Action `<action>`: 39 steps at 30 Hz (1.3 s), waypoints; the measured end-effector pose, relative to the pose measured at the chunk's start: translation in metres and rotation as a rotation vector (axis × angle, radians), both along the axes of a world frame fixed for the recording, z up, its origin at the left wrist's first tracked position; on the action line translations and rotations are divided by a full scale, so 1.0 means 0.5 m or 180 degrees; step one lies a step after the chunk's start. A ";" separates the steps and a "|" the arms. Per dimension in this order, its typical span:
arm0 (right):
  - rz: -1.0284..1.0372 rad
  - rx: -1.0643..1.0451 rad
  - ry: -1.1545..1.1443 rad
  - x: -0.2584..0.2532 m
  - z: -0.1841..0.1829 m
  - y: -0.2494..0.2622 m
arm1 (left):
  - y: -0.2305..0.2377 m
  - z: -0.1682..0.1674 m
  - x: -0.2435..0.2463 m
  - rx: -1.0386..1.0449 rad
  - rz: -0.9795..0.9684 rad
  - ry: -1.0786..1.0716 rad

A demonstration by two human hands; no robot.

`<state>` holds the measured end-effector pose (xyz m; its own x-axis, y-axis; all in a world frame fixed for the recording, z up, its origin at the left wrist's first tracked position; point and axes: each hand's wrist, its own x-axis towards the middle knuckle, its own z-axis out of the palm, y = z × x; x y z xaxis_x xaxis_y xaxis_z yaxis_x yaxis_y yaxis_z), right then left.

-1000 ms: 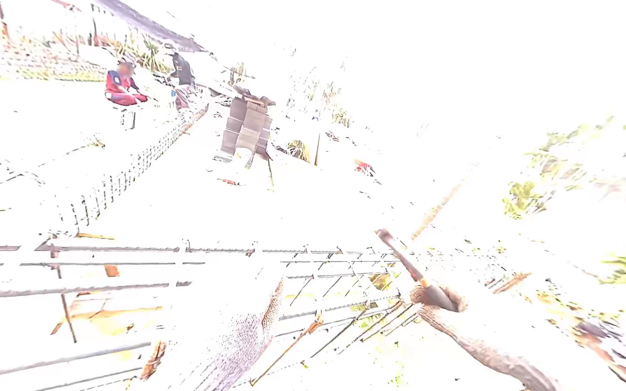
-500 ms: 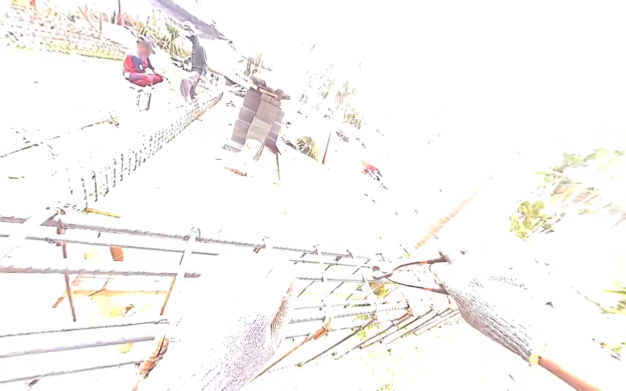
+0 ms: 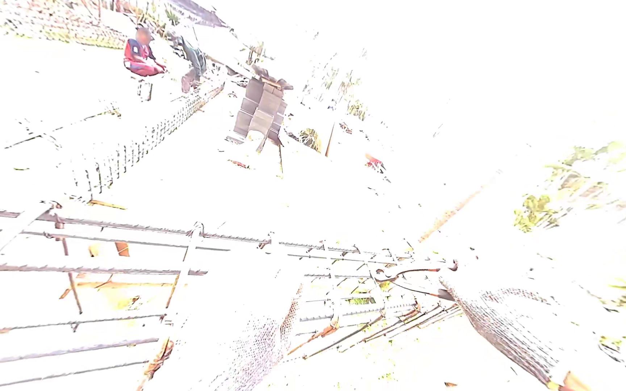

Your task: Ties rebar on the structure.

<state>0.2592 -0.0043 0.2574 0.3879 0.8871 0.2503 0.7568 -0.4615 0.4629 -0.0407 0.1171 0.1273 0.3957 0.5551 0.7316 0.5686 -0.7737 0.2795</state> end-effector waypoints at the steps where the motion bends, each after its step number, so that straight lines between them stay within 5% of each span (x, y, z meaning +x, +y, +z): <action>1: 0.0054 -0.0082 -0.0044 0.003 -0.002 -0.004 | -0.001 -0.001 0.001 -0.0005 -0.0025 -0.0037; 4: 0.0346 -0.0484 -0.0016 -0.004 -0.006 -0.012 | -0.001 -0.003 0.006 -0.0184 -0.0193 -0.0157; 7: 0.0078 0.0236 0.0647 0.007 -0.057 -0.020 | 0.005 -0.006 0.014 -0.0102 -0.0047 -0.0194; 11: 0.0273 0.0106 -0.0147 0.019 -0.131 -0.070 | 0.010 -0.031 0.036 -0.0078 -0.0027 -0.0406; 14: -0.0060 0.0174 0.0010 0.006 -0.138 -0.060 | 0.034 -0.059 0.034 0.0008 0.0188 -0.0149; 23: 0.1021 0.0333 0.0326 0.070 -0.153 -0.067 | -0.008 0.003 0.040 -0.0281 0.0123 -0.0312; 32: 0.0506 -0.1263 0.1985 0.106 0.005 0.013 | -0.004 -0.003 0.066 0.0002 0.0525 -0.0495; 35: 0.0468 -0.1876 0.1885 0.107 0.064 0.060 | -0.030 0.033 0.134 0.0215 0.0169 -0.0639; 39: 0.0608 -0.2333 0.1650 0.115 0.102 0.102 | -0.103 0.097 0.278 -0.0422 -0.0455 -0.0130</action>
<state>0.3168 0.0468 0.3084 0.1250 0.8158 -0.5647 0.9846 -0.0320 0.1717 0.0985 0.0654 0.1760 0.4489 0.5879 0.6729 0.4417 -0.8006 0.4049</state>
